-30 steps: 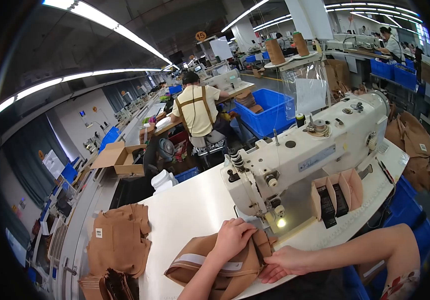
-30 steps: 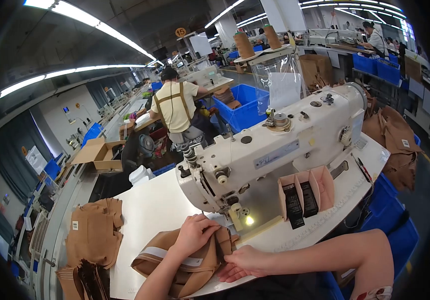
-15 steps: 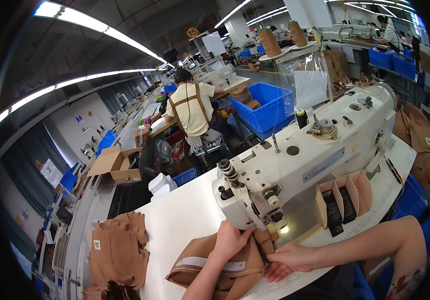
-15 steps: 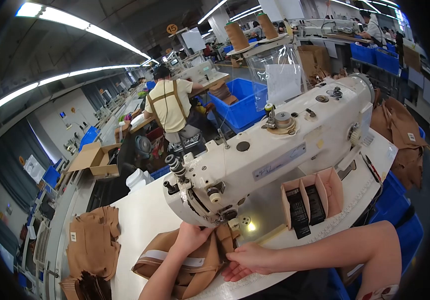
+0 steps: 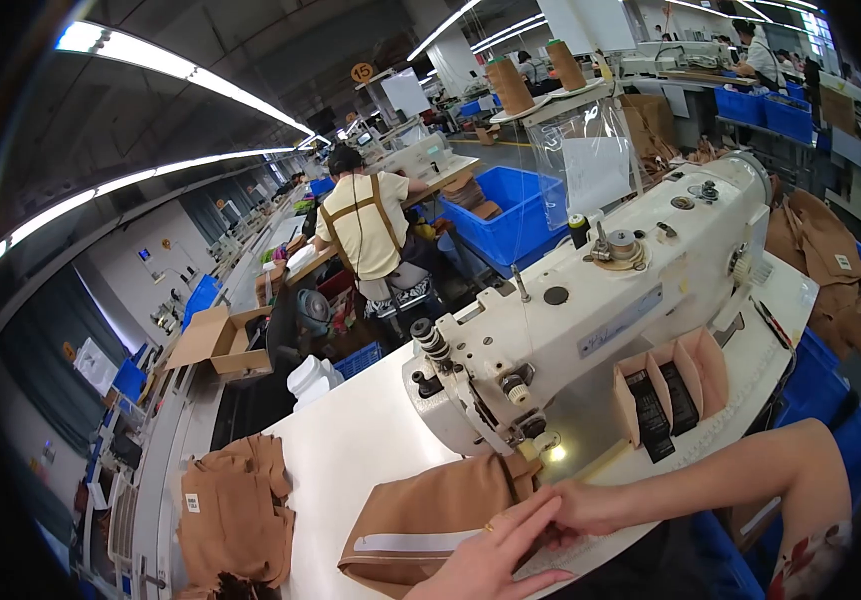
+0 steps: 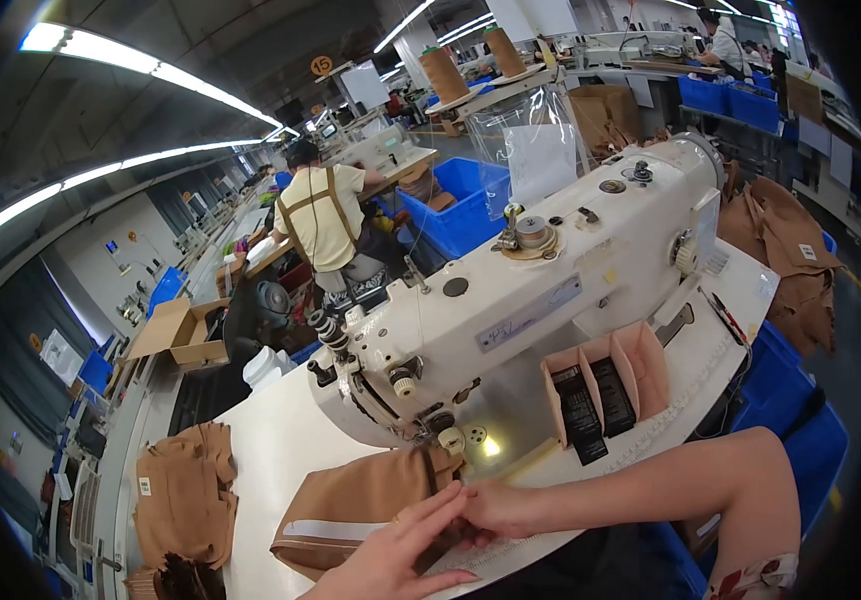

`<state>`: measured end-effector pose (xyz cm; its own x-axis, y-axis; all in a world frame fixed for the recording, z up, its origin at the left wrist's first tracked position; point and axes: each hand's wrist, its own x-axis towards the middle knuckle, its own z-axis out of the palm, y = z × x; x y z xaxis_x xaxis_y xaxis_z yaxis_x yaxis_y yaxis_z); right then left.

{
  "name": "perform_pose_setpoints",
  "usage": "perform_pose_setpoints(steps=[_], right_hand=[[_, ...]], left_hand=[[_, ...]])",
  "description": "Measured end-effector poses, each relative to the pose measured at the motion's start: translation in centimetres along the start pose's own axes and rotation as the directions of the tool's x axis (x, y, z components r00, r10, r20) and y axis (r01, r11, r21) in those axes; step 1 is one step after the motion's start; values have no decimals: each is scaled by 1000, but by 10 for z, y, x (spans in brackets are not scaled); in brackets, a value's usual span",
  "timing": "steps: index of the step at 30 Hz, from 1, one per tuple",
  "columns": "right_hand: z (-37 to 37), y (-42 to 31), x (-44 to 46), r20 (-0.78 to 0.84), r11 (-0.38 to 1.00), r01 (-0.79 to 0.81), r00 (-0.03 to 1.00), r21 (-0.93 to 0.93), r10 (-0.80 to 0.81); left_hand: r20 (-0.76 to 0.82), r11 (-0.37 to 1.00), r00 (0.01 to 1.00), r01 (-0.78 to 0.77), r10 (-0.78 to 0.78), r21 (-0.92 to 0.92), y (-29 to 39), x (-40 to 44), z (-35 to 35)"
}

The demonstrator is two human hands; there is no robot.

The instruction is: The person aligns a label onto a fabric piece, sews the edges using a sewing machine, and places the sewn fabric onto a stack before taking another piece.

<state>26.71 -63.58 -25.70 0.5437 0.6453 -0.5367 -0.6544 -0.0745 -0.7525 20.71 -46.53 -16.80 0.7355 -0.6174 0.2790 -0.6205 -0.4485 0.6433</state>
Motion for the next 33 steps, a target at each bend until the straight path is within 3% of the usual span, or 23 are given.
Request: perform_pose_setpoints(steps=[1, 2, 5, 8, 9, 12, 15, 16, 17, 18, 19, 22, 25, 28, 31, 33], right_hand=[[-4, 3, 5, 15, 1000, 2, 1000, -12, -2], [-6, 5, 9, 28, 1000, 5, 1000, -25, -5], [-9, 6, 11, 12, 999, -28, 1000, -43, 28], [-9, 5, 8, 18, 1000, -20, 1000, 8, 19], [-9, 4, 7, 24, 1000, -22, 999, 22, 21], [-10, 1, 6, 35, 997, -73, 997, 16, 72], [-16, -6, -8, 141, 976, -59, 986, -210, 90], [-18, 0, -14, 48, 866, 179, 983, -466, -178], [-21, 9, -19, 40, 627, 343, 894, -699, -445], [-21, 11, -25, 119, 295, 408, 735, -864, -667], [-23, 8, -32, 164, 34, 297, 615, -954, -772], [-26, -10, -21, 420, -383, 173, 336, -907, -843], [-37, -10, -1, 609, -567, 226, 353, -792, -710], [-45, -14, 5, 695, -625, 304, 312, -719, -647], [-57, -16, 9, 713, -602, 384, 346, -701, -610], [-57, -18, 8, 739, -640, 368, 335, -674, -585]], left_hand=[[-15, 955, 996, -78, 85, 287, -5, -5, 6], [-4, 823, 985, -141, 172, 550, -15, -12, 12], [9, 766, 984, 131, -177, 629, -60, -36, 14], [65, 673, 984, 64, -164, 736, -37, -23, 4], [26, 635, 998, -58, 60, 771, -37, -19, 6], [-67, 693, 984, -68, 166, 718, -75, -27, 25], [-146, 743, 974, -32, 173, 669, -87, -33, 32], [-165, 757, 972, -18, 165, 654, -87, -34, 33], [-173, 763, 971, -15, 166, 646, -87, -34, 33], [-184, 768, 969, -10, 166, 640, -86, -34, 32], [-195, 773, 967, -4, 165, 634, -85, -33, 31], [-221, 773, 965, 32, 142, 633, -78, -31, 33], [-200, 738, 974, 56, 107, 672, -76, -31, 32], [-199, 725, 973, 53, 118, 687, -67, -28, 23], [-149, 690, 977, 2, 153, 724, -70, -15, 15], [-175, 653, 984, 105, 42, 750, -76, -3, 14]])
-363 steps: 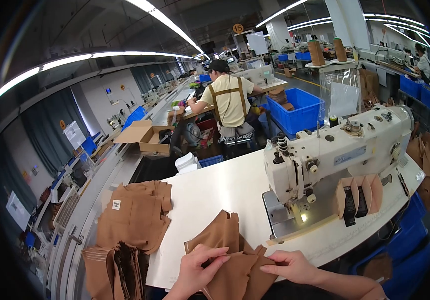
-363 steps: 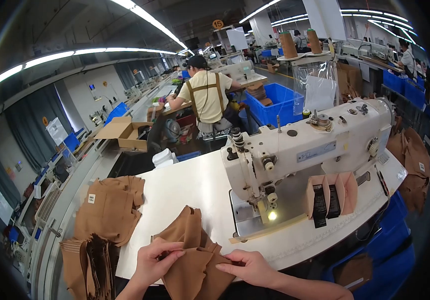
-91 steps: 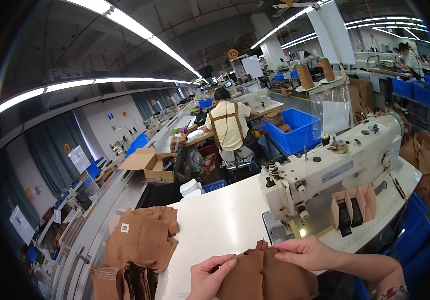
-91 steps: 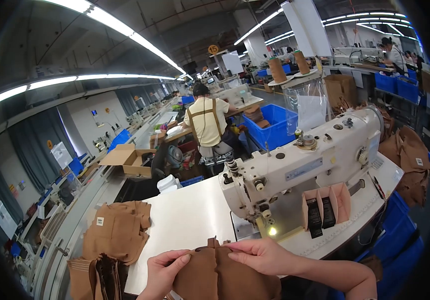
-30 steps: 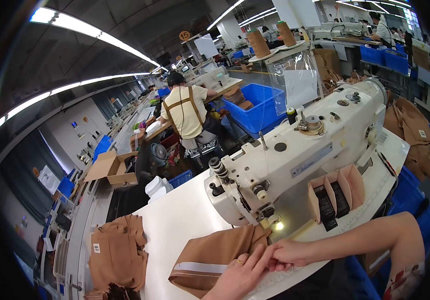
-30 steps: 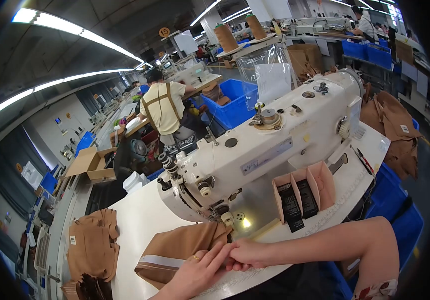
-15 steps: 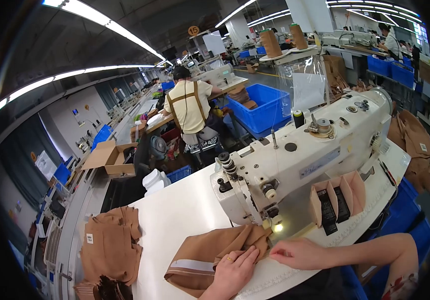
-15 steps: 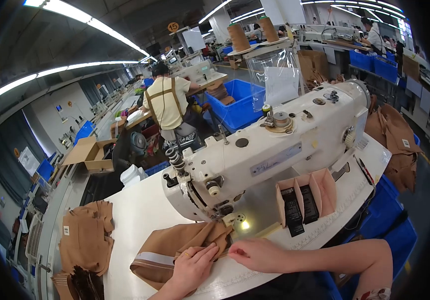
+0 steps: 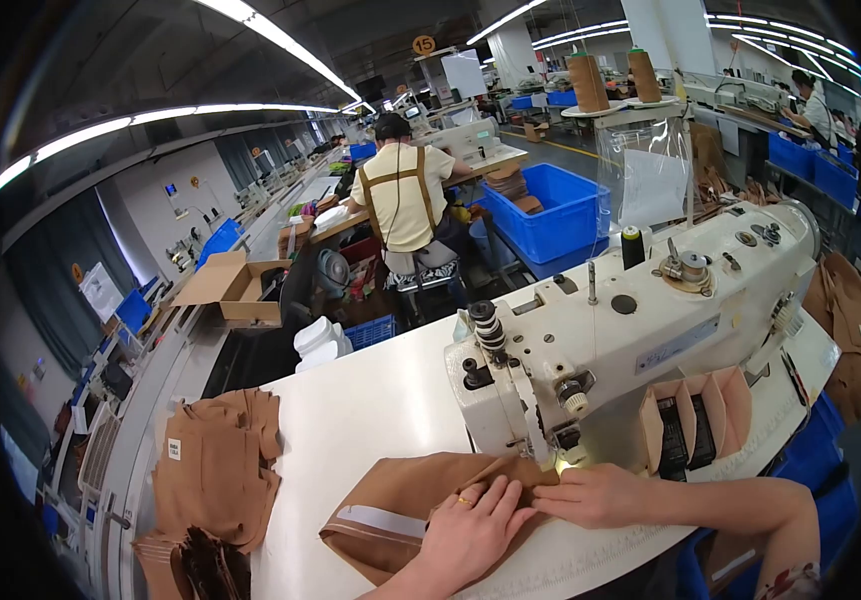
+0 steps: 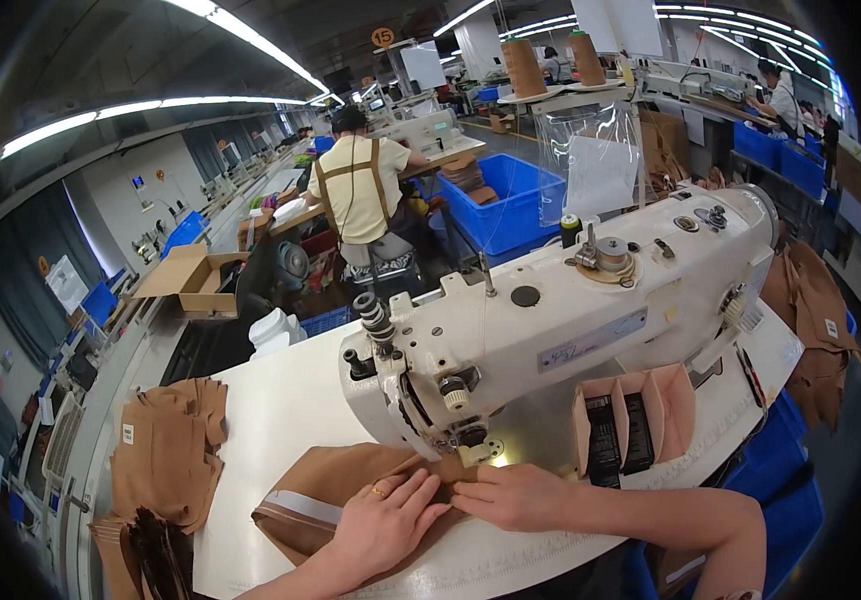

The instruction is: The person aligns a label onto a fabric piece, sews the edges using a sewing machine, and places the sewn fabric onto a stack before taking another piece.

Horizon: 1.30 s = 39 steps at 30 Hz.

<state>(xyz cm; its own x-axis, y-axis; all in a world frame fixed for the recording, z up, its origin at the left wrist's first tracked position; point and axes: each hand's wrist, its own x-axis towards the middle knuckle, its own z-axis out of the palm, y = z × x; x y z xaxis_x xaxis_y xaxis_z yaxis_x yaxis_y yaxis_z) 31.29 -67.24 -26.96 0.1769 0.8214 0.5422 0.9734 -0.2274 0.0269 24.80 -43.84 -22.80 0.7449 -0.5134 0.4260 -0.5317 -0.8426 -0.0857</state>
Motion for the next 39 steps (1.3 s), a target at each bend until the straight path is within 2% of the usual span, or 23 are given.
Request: perform_pose_setpoints(steps=[2, 5, 6, 9, 12, 21, 27, 30, 33, 39], right_hand=[[-1, -1, 1, -9, 1000, 9, 1000, -15, -9], [1, -2, 0, -31, 1000, -9, 999, -2, 9], [2, -1, 0, -40, 1000, -13, 999, 2, 13], [6, -2, -2, -49, 999, -32, 998, 2, 32], [7, -2, -1, -46, 999, -50, 998, 15, 51], [7, -5, -2, -60, 996, -84, 995, 6, 84], [7, -6, -2, -83, 996, -91, 993, -18, 90], [7, -5, 0, -122, 996, -89, 989, -17, 86], [8, -5, -1, -127, 997, -77, 989, -26, 73], [6, -6, 0, -121, 997, -70, 990, -41, 65]], left_hand=[[70, 994, 996, 38, -46, 106, -12, 7, 15], [-34, 984, 998, 65, -61, 164, -22, 10, 36], [78, 986, 993, 76, -88, 148, -19, 7, 35], [-111, 981, 977, -188, 181, -56, -28, 12, 33], [-8, 981, 997, -81, 81, -174, -31, 7, 44], [11, 983, 997, -76, 78, -168, -28, 15, 37], [77, 983, 994, -68, 81, -168, -28, 15, 35], [53, 983, 995, -74, 83, -166, -28, 17, 33], [98, 979, 995, -12, 32, -206, -24, 19, 31], [12, 987, 999, -42, 44, -156, -19, 19, 34]])
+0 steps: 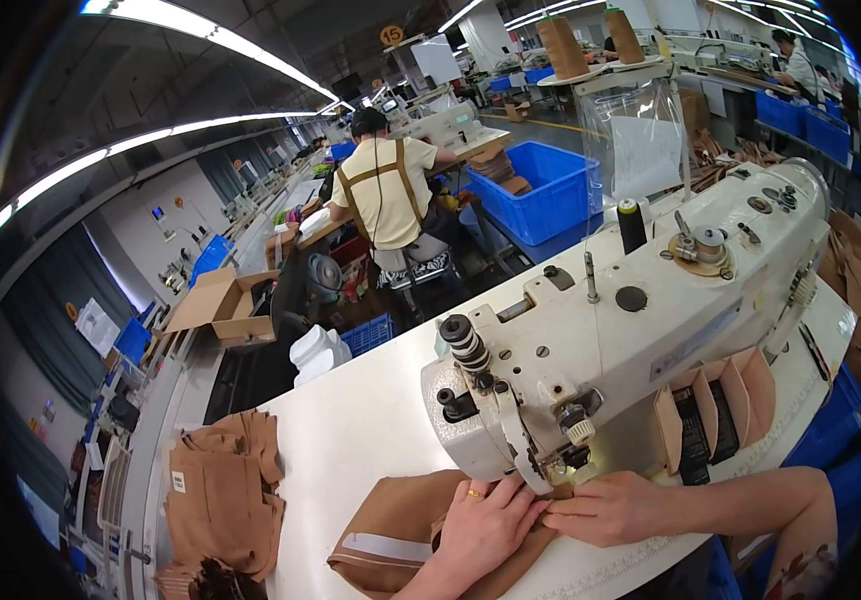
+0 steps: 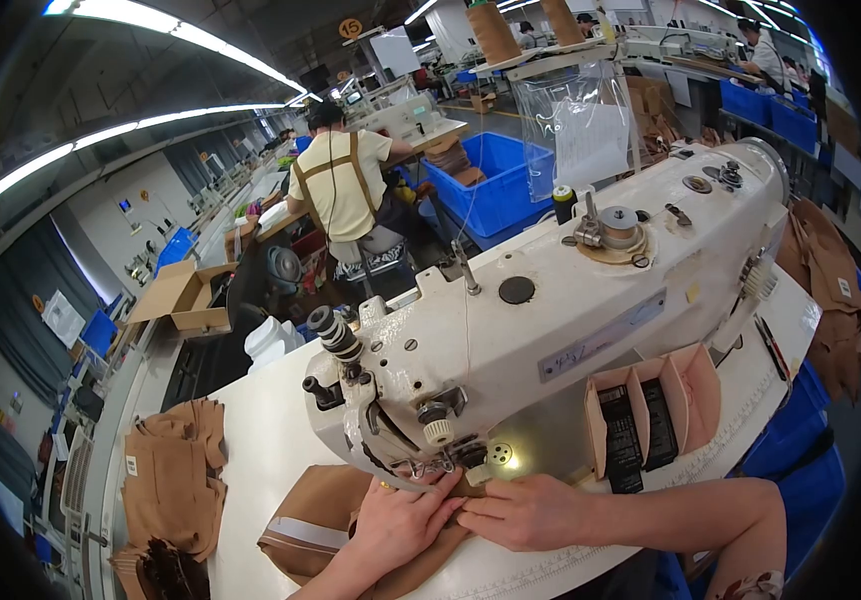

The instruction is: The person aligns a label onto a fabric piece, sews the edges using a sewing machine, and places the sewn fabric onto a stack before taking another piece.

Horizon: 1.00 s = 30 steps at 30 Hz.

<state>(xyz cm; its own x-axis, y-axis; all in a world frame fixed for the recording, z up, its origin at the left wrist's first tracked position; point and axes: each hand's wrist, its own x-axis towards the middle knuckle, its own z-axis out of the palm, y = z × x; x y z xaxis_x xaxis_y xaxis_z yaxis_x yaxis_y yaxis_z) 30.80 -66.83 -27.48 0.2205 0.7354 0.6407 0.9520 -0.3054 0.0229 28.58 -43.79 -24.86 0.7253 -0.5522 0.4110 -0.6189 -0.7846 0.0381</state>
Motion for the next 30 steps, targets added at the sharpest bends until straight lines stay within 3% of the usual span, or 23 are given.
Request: perform_pose_setpoints(steps=[13, 18, 22, 27, 30], right_hand=[[2, 1, 2, -82, 999, -10, 997, 45, 14], [-2, 0, 2, -47, 1000, 8, 999, 29, -7], [-5, 0, 3, -28, 1000, 8, 1000, 16, -7], [-3, 3, -4, -54, 985, 34, 998, 167, -26], [-11, 1, -3, -54, 972, 35, 998, 233, -23]], left_hand=[[-19, 1000, 1000, -17, 17, -5, -1, 0, 3], [-81, 998, 994, -70, 69, -6, -1, -2, 3], [-38, 998, 997, -68, 68, 0, 3, -6, 1], [76, 978, 976, -202, 205, -44, -2, -18, 0], [81, 987, 984, -160, 159, 2, 9, -20, -12]])
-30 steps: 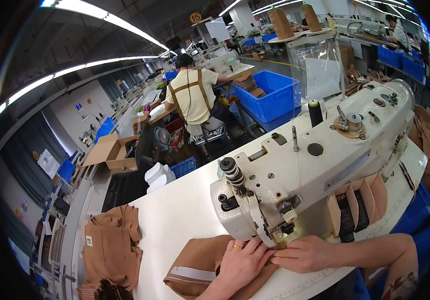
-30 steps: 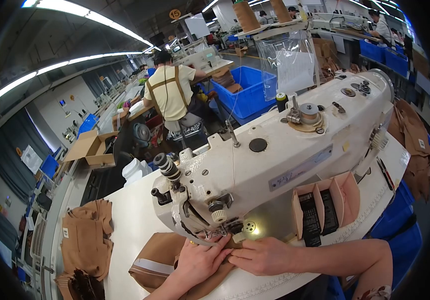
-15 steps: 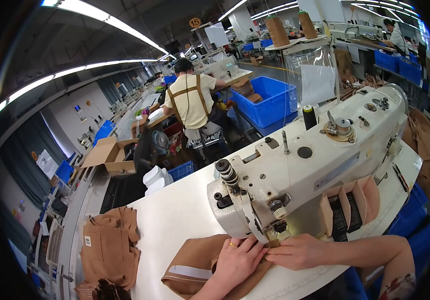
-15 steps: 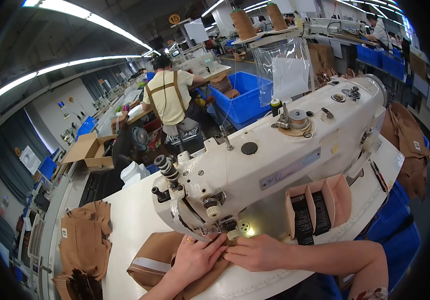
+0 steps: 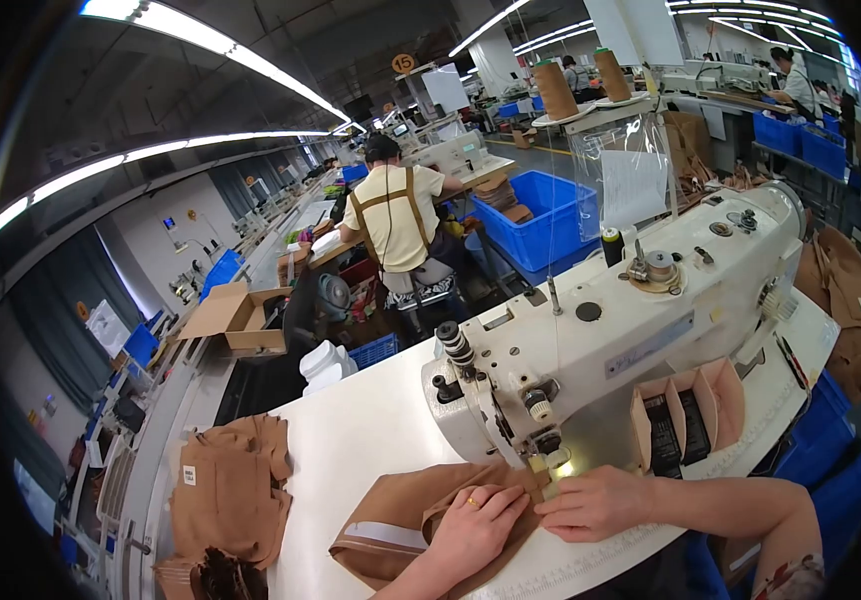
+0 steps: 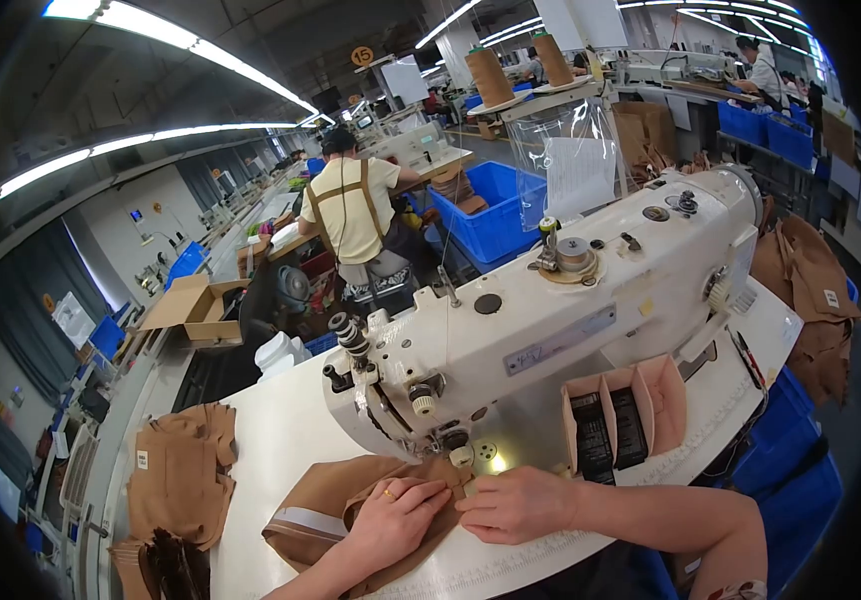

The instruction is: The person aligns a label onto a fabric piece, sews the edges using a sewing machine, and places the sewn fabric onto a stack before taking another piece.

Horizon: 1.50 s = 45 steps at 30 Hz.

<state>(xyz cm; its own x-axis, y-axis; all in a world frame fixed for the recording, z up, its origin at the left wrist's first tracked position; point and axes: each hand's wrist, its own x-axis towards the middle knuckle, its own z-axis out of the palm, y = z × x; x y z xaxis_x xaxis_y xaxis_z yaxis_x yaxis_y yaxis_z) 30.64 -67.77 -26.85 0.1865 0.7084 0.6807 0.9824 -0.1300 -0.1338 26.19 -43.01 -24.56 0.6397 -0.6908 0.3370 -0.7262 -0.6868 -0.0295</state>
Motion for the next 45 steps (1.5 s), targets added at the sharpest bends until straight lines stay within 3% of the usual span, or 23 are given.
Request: perform_pose_setpoints(steps=[6, 21, 27, 31, 45], right_hand=[[-4, 1, 0, -36, 998, 7, 999, 68, -5], [0, 6, 3, 1, 996, -86, 996, 6, 86], [2, 7, 6, -9, 989, -143, 990, -33, 142], [0, 7, 7, 8, 988, -148, 989, -43, 149], [5, 7, 8, 21, 985, -144, 989, -93, 146]], left_hand=[[-94, 990, 985, 139, -141, -33, 16, -4, 10], [-75, 989, 990, 114, -121, -100, 2, 5, 8], [-12, 966, 973, 229, -229, 119, 28, 4, -1], [-132, 966, 957, 255, -258, -39, 19, -7, 17], [-164, 984, 970, 174, -177, -37, -11, 2, 16]])
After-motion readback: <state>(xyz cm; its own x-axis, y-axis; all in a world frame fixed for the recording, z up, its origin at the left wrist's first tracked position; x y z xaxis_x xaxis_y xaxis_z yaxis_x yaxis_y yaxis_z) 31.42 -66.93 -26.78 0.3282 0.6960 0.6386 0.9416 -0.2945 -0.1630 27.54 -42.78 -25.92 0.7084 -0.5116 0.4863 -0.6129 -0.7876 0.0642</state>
